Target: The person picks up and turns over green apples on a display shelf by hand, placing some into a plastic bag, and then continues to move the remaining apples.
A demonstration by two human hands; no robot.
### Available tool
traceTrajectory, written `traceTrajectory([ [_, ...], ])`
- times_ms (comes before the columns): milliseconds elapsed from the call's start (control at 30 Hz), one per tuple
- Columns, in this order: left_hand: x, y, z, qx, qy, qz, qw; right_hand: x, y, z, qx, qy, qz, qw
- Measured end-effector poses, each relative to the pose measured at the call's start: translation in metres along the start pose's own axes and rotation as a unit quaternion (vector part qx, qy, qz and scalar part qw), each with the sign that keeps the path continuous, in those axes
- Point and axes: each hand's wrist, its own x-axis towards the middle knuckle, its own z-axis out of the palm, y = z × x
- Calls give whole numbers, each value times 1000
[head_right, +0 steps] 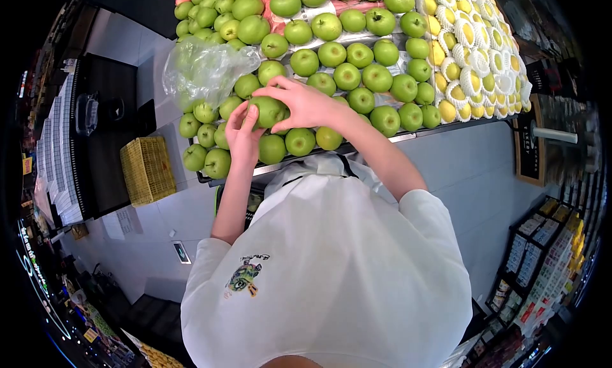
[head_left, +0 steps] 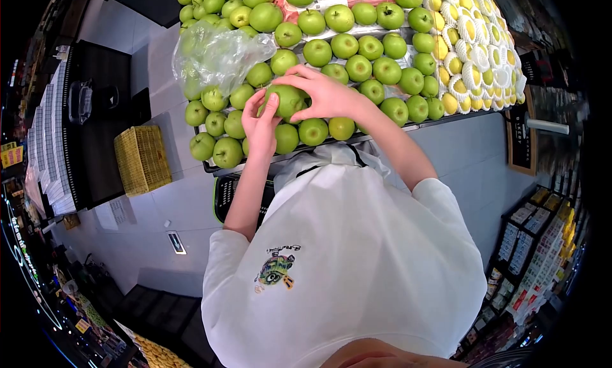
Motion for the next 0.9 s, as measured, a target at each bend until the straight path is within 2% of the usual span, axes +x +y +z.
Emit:
traceTrajectory([
  [33, -1, -5, 4, -4, 5, 3, 1000, 1, -4, 4, -63, -13, 1, 998],
  [100, -3, -14, 8, 27, 33, 34, 999, 2, -6, 11, -80, -31, 12, 996],
  [167, -1, -16, 6, 16, 49, 3, 999, 2, 5, 24, -98, 30, -22, 994],
  [200, 2, -19, 4, -13, 48, -2, 999, 3, 8, 26, -99, 26, -23, 994],
  [267, 6, -21, -1, -44, 51, -7, 998, 10, 14, 30, -84, 53, 10, 995],
  [333, 7, -15, -9, 12, 74, 96, 993, 17, 17, 34, -104, 66, 9, 992],
  [367, 7, -9, -15, 10, 77, 98, 992, 22, 19, 35, -125, 85, 8, 988],
  [433, 6, 4, -30, 3, 95, 112, 989, 30, 17, 36, -140, 61, 15, 988],
  [500, 9, 3, -45, 6, 109, 126, 986, 40, 19, 43, -187, -11, 56, 981],
  [633, 5, -3, -66, -8, 160, 131, 978, 54, 9, 48, -224, -19, 56, 973],
  [700, 2, -10, -76, 16, 147, 140, 979, 62, 0, 47, -256, -44, 105, 960],
  [900, -7, -24, -87, 59, 124, 166, 977, 77, 0, 56, -289, -61, 142, 945],
])
